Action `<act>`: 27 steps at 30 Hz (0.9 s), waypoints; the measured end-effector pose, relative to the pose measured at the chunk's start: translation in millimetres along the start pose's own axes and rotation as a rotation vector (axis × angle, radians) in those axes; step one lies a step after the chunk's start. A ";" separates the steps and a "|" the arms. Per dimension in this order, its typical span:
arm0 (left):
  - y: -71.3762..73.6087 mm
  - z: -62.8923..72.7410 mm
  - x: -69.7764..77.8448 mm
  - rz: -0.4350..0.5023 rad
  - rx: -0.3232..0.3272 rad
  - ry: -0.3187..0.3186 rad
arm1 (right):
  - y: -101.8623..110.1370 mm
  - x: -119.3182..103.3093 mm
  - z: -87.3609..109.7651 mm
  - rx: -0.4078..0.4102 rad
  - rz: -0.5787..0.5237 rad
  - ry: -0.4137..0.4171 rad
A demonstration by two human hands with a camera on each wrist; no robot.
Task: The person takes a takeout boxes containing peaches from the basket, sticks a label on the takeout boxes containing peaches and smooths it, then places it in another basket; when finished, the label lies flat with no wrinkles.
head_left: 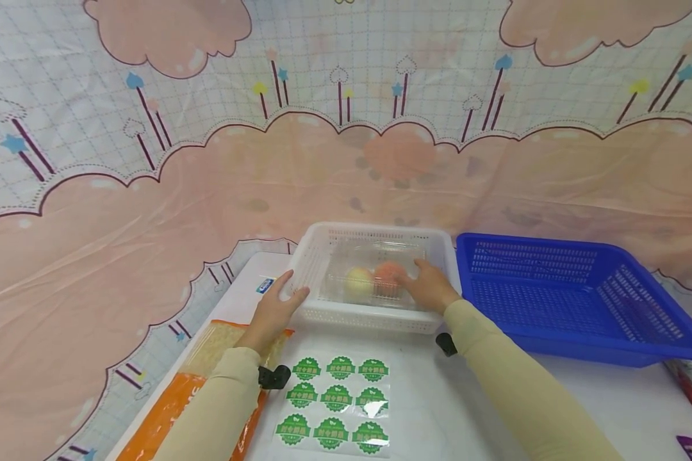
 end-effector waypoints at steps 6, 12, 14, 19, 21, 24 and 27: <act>-0.2 1.7 0.1 -0.008 0.005 0.000 | -0.8 2.9 -0.2 -0.022 -0.028 -0.025; -0.3 1.8 0.2 0.001 0.006 -0.002 | -3.4 4.1 -0.5 -0.051 -0.025 -0.029; -0.2 1.7 0.7 0.001 0.007 -0.004 | -5.0 4.2 -0.8 -0.064 -0.026 -0.025; 1.0 2.4 1.4 0.005 0.012 -0.005 | -8.9 3.1 -1.2 -0.087 -0.029 -0.016; 1.1 2.6 1.4 0.006 0.011 -0.005 | -9.6 3.0 -1.2 -0.090 -0.029 -0.016; 0.6 2.0 1.2 0.004 0.009 -0.009 | -10.2 3.7 -0.7 -0.095 -0.030 -0.029; 0.4 2.1 1.4 0.000 0.010 -0.013 | -10.3 3.6 -0.2 -0.104 -0.028 -0.037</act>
Point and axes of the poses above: each hand's wrist, its own z-axis away from the middle knuckle, its own y-axis out of the back of the hand, x = y × z, the point moved 6 cm from there along -z, towards the middle knuckle, and after that the axes turned 9 degrees about x, right-handed, at the moved point
